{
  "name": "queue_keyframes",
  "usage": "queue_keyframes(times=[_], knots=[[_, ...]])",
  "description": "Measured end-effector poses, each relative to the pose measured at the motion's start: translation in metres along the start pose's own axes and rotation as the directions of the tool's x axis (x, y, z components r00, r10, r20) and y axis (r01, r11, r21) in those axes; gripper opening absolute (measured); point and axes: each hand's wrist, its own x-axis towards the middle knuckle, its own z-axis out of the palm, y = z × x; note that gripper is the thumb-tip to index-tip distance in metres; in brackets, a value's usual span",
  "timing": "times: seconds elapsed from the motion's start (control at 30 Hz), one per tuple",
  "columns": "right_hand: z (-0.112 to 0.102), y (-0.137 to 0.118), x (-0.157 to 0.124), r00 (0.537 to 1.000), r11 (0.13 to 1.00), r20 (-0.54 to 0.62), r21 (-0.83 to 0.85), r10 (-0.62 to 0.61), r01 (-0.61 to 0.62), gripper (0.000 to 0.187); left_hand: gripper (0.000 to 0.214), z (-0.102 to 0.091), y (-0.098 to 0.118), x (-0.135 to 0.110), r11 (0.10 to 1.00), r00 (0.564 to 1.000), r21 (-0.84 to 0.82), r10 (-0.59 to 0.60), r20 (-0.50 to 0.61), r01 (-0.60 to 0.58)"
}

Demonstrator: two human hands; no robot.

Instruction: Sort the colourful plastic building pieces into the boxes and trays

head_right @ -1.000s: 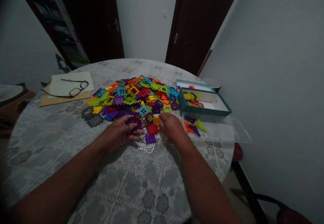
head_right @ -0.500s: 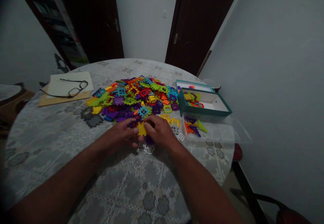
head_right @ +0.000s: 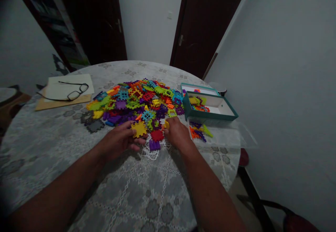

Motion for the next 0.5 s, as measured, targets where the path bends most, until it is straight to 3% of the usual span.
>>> queue_keyframes(times=[0.1,0.3,0.43,0.5], knots=[[0.004,-0.002,0.001,0.998,0.997,0.06,-0.073,0.015,-0.01,0.036,0.035,-0.002,-0.002,0.001,1.0,1.0,-0.026,0.003,-0.02,-0.004],[0.011,0.008,0.012,1.0,0.996,0.012,-0.082,0.023,-0.022,0.024,0.037,-0.001,-0.001,0.002,0.996,0.998,-0.085,0.009,-0.064,-0.014],[0.005,0.002,0.013,0.982,0.99,-0.183,0.143,0.04,-0.013,0.02,0.037,-0.001,-0.002,0.002,0.996,0.998,-0.086,0.022,-0.063,-0.027],[0.001,-0.01,0.009,0.952,0.949,-0.306,0.3,-0.004,0.1,0.022,0.035,-0.002,-0.003,0.002,0.996,0.998,-0.09,0.022,-0.053,-0.027]])
